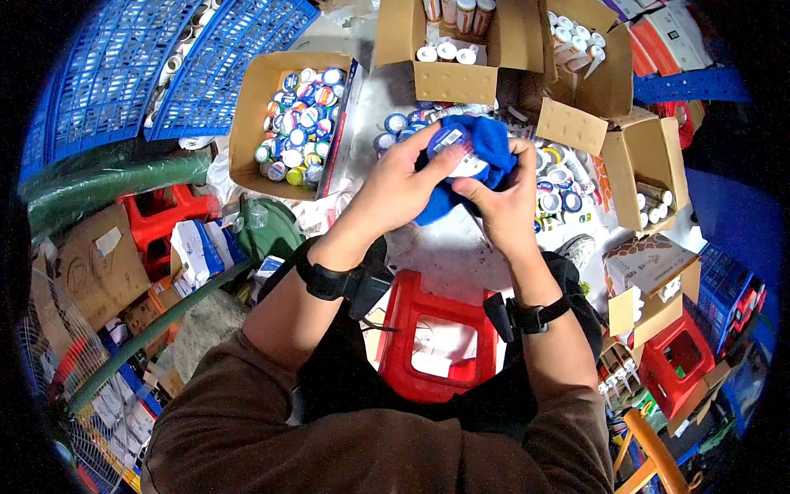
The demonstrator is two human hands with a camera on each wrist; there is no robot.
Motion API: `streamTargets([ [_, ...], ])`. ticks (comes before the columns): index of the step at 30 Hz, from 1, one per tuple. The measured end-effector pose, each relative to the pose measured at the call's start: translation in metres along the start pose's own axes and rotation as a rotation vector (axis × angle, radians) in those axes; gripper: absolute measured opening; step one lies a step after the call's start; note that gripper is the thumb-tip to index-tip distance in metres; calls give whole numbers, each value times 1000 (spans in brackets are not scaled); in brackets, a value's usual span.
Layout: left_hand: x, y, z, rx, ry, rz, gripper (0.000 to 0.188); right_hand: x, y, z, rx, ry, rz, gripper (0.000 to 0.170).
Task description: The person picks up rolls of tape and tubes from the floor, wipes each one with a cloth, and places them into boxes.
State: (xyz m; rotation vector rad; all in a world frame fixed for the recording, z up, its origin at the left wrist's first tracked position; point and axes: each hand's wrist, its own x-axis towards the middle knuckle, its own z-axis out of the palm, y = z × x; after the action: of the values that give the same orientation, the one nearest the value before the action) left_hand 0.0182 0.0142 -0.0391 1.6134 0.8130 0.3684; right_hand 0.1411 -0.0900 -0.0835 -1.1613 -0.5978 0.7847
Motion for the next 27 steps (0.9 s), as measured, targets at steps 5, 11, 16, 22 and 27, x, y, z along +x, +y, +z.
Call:
streamTargets([
  [5,-10,-26,-7,331,215,84,41,-7,9,-1,-473,55,11,40],
  [11,-7,-84,-45,-483,581,-314,18,2,21,3,-355,77,169,33],
  [16,-6,-153,-119,-521,1000,-437,54,16,-2,1,206,291,387,35],
  [22,-6,-228,-77,-169,451,-766,40,23,-13,-33,566,380,515,21],
  [27,24,-262,-15,661,86,-484,44,26,-33,-49,793,401,471,31],
])
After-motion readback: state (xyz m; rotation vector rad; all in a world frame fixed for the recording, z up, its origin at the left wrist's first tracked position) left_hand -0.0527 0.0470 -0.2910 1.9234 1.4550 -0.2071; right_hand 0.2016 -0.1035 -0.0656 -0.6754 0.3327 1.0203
